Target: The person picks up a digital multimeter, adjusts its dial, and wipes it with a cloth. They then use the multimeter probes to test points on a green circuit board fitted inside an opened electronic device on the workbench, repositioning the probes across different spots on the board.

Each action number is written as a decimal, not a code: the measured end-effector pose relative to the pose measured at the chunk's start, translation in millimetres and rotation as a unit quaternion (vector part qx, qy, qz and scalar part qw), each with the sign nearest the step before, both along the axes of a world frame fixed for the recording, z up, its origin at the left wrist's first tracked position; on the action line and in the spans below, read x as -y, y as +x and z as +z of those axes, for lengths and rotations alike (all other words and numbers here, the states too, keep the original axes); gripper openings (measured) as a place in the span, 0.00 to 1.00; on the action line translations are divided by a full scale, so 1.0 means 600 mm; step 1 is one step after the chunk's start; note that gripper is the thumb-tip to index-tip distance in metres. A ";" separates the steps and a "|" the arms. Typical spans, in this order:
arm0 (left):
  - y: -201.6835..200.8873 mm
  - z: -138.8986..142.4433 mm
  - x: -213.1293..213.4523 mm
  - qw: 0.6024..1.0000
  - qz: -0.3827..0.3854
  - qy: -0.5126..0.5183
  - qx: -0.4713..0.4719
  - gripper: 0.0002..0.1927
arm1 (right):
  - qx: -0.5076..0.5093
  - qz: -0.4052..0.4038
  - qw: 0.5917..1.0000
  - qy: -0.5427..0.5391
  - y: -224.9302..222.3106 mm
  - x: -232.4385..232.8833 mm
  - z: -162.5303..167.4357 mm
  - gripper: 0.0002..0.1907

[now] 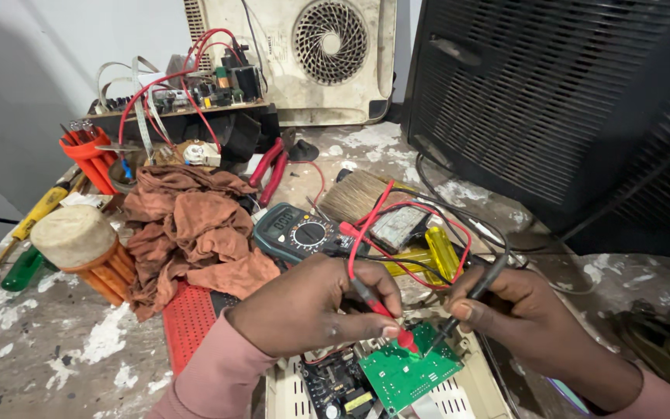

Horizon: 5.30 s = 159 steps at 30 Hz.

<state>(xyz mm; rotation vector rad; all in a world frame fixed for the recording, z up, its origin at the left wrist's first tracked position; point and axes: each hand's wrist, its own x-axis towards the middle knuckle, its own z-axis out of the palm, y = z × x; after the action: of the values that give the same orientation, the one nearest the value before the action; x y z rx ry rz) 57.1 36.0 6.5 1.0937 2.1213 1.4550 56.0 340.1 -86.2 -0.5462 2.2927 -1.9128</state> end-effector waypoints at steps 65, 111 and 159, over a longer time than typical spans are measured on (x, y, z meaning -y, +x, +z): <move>0.001 0.017 0.015 0.993 0.080 -0.069 -0.054 0.08 | -0.001 -0.044 0.998 -0.043 0.000 0.014 -0.002 0.08; 0.002 0.021 0.013 0.994 0.067 -0.061 -0.064 0.09 | 0.001 -0.021 1.000 -0.020 0.000 0.015 0.000 0.09; 0.009 0.028 0.028 0.996 0.033 -0.081 -0.018 0.10 | 0.038 0.041 0.997 -0.060 0.014 0.015 0.000 0.09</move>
<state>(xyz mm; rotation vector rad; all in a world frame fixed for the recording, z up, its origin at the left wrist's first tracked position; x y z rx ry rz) 62.5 19.3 23.3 1.0048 2.2765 1.2733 64.2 331.2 -86.4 -0.5606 2.0872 -2.0040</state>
